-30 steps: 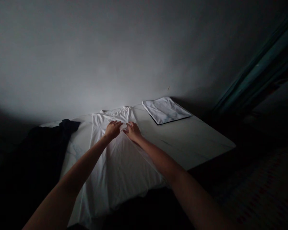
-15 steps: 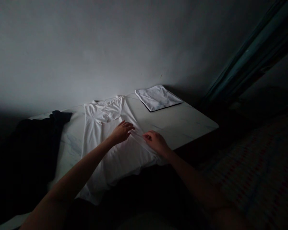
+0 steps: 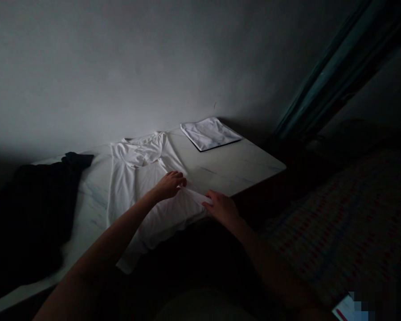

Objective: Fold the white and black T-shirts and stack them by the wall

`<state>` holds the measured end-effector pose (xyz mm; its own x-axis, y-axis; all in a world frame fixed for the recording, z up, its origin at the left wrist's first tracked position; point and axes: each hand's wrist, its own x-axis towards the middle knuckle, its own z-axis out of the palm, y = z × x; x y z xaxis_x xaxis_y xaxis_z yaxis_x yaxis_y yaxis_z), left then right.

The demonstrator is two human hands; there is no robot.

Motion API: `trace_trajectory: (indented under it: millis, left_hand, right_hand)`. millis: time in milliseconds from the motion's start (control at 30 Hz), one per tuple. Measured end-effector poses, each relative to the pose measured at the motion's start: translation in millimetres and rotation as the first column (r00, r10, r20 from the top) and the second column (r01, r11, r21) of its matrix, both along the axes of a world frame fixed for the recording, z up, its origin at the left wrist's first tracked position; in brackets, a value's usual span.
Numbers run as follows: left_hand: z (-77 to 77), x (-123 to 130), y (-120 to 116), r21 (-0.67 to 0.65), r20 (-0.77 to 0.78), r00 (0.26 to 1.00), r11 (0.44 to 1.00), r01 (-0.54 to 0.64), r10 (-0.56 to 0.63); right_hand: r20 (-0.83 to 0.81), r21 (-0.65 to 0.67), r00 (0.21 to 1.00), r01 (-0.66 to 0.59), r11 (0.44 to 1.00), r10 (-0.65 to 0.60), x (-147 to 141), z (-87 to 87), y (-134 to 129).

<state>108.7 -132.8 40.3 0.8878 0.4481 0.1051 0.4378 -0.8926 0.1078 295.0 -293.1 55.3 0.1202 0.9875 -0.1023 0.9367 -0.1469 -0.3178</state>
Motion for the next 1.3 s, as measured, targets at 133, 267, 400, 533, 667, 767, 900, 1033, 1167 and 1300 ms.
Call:
trace_trajectory:
  millis: [133, 267, 400, 533, 667, 767, 900, 1033, 1167, 1300]
  left_hand:
    - [2.9, -9, -10, 0.102, 0.020, 0.999, 0.995, 0.025, -0.027]
    - [1.0, -22, -19, 0.200, 0.004, 0.997, 0.977, 0.074, -0.076]
    - [-5.4, -31, -23, 0.221, -0.043, 0.995, 0.971, 0.094, -0.086]
    - [-10.9, -34, -28, 0.189, -0.057, 0.994, 0.977, 0.099, -0.089]
    - [-9.2, -44, -32, 0.084, -0.013, 0.994, 0.990, 0.113, -0.112]
    - [-2.2, -53, -20, 0.012, 0.024, 0.998, 0.999, 0.049, -0.049]
    - [5.0, -53, 23, 0.078, 0.081, 0.973, 0.972, -0.220, 0.214]
    - [-2.4, -49, 67, 0.100, 0.042, 0.921, 0.916, -0.389, 0.386]
    - [-15.6, -59, 83, 0.099, -0.014, 0.902, 0.898, -0.428, 0.431]
    - [-22.8, -62, 77, 0.168, 0.097, 0.884, 0.868, -0.467, 0.457]
  right_hand:
    - [0.060, 0.062, 0.994, -0.096, 0.993, 0.092, -27, -6.4, -26]
    - [0.042, 0.047, 0.971, -0.235, 0.971, 0.234, -53, -19.2, -41]
    - [-0.015, 0.024, 0.959, -0.283, 0.959, 0.283, -64, -32.5, -46]
    - [-0.151, 0.029, 0.943, -0.294, 0.955, 0.295, -59, -36.4, -48]
    - [-0.292, 0.083, 0.896, -0.325, 0.942, 0.334, -39, -24.5, -27]
    - [-0.190, 0.202, 0.926, -0.289, 0.936, 0.327, -27, -13.4, 25]
    - [-0.018, 0.285, 0.908, -0.397, 0.872, 0.419, -29, -14.8, 123]
    - [0.073, 0.201, 0.817, -0.574, 0.794, 0.572, -36, -33.6, 194]
    - [0.127, 0.134, 0.844, -0.535, 0.834, 0.520, -24, -50.9, 214]
    - [0.147, 0.207, 0.894, -0.446, 0.871, 0.423, -18, -57.2, 214]
